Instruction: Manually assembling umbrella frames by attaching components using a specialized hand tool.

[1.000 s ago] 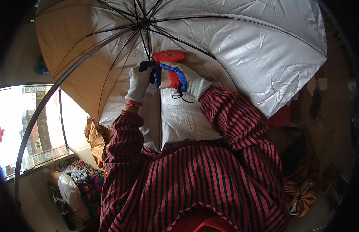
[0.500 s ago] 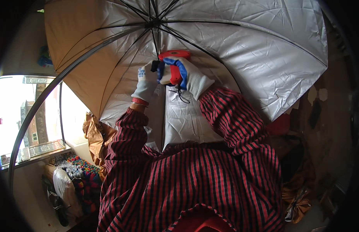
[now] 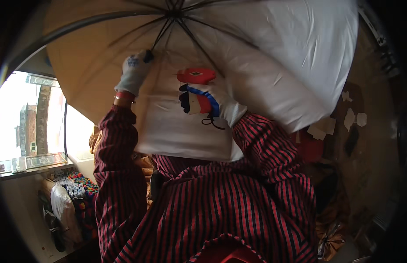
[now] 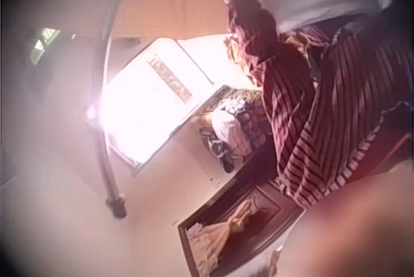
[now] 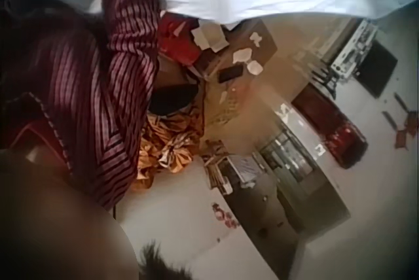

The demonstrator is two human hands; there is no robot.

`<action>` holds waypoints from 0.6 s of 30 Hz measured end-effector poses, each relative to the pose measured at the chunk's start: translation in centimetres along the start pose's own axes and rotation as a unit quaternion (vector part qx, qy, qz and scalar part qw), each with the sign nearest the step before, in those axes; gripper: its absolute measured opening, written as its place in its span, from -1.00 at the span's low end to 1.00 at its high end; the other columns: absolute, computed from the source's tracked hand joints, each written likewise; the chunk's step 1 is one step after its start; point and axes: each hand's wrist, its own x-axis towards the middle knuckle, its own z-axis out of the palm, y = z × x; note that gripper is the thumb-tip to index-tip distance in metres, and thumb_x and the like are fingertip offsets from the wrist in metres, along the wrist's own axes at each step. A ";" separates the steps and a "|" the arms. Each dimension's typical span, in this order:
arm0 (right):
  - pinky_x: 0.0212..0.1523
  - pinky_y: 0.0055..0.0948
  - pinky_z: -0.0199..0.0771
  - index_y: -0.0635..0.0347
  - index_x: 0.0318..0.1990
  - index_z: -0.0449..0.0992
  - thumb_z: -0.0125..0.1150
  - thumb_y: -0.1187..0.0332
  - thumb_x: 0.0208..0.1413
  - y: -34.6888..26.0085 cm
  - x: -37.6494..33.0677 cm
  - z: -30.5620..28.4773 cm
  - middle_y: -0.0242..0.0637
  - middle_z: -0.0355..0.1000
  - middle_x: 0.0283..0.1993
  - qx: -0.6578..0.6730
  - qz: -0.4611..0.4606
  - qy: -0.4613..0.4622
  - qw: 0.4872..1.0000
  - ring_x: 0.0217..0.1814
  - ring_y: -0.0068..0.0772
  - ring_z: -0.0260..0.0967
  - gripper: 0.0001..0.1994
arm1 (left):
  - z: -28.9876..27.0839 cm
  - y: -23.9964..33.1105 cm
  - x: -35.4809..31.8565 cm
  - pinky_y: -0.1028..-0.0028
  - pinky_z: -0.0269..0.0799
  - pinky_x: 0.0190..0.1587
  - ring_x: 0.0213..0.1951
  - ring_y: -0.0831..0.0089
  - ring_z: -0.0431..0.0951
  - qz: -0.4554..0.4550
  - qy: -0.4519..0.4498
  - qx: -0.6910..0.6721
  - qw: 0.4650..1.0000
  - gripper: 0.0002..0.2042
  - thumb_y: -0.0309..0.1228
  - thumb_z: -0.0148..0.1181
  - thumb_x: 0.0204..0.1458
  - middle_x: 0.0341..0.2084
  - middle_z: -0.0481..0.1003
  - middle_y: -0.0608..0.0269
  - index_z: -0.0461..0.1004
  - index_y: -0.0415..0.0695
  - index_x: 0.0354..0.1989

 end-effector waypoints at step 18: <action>-0.47 -0.56 0.37 0.19 -0.22 0.50 0.30 0.46 0.07 -2.4 -2.1 -0.9 -0.44 0.44 -0.39 -0.186 -0.500 0.284 0.797 -0.45 -0.68 0.35 -0.87 | 9.6 11.3 -10.3 0.11 0.45 -0.09 -0.12 -0.05 0.51 -0.067 0.017 -0.207 0.976 -0.53 -0.20 0.28 -0.03 -0.09 0.46 -0.02 0.36 -0.04 0.05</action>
